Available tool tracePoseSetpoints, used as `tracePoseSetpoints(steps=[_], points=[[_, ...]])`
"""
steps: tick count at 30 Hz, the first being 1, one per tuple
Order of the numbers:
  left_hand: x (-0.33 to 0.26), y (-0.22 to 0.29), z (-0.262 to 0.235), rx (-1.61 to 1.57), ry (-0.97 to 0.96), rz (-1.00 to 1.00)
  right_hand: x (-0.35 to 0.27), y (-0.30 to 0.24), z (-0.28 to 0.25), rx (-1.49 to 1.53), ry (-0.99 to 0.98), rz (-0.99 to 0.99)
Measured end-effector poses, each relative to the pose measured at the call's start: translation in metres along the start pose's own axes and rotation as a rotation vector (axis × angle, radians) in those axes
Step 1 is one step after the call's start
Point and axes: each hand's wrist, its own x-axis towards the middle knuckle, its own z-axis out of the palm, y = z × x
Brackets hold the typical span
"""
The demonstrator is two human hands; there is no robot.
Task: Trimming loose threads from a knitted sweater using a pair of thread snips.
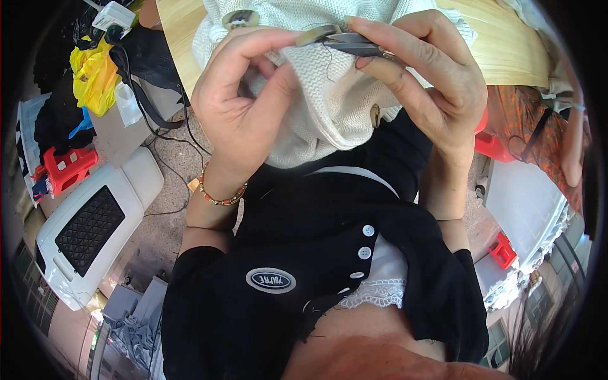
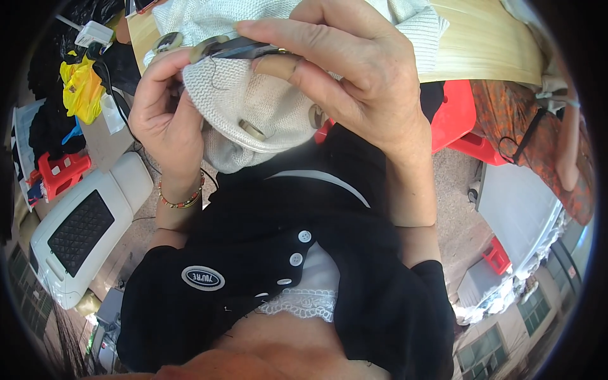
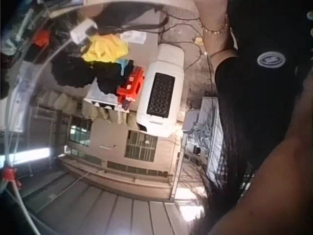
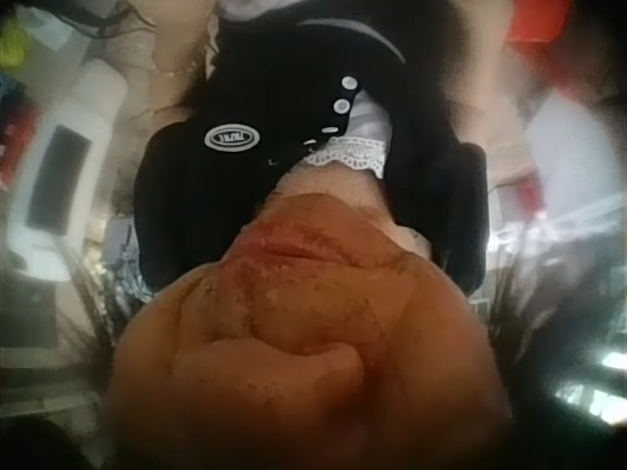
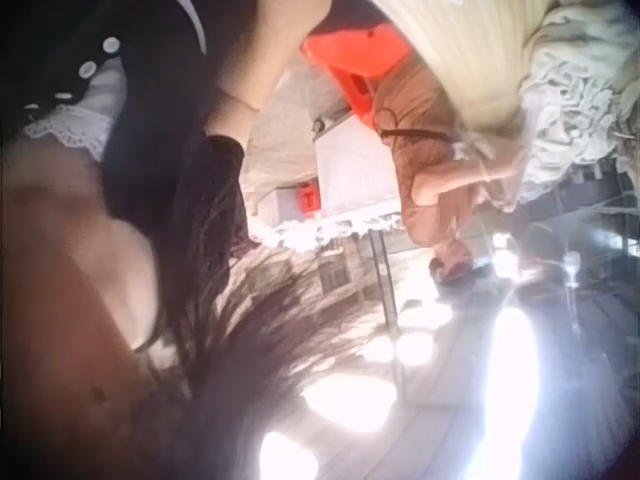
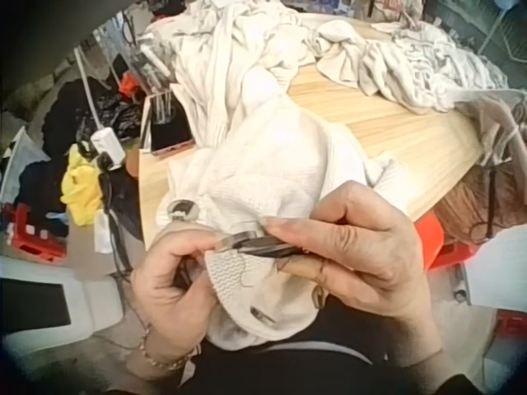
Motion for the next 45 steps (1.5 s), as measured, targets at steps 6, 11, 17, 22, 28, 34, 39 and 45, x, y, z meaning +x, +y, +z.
tracePoseSetpoints(steps=[6, 11, 17, 22, 28, 34, 39, 45], points=[[0.001, -0.001, -0.001, -0.01, -0.015, 0.022, 0.001, -0.001, -0.002, -0.016, -0.027, 0.039], [0.001, -0.001, 0.0, 0.005, -0.015, 0.005, 0.0, -0.002, 0.0, -0.046, 0.001, 0.022], [0.002, -0.003, 0.0, 0.023, -0.019, 0.038, 0.0, -0.003, 0.002, -0.078, 0.009, 0.015], [0.002, -0.002, 0.0, 0.059, -0.026, 0.037, 0.0, -0.001, 0.004, -0.045, 0.015, 0.008], [0.003, -0.002, -0.002, 0.086, -0.059, 0.034, -0.002, -0.002, 0.006, -0.036, 0.002, 0.067], [0.019, -0.007, -0.025, 0.162, 0.139, -0.023, -0.013, 0.001, 0.003, 0.003, 0.068, 0.162], [0.059, -0.015, -0.069, 0.336, 0.381, 0.201, -0.028, 0.012, 0.011, 0.144, 0.057, 0.204], [0.043, -0.047, -0.076, 0.639, 0.21, 0.075, -0.039, 0.008, 0.018, 0.098, -0.013, 0.298]])
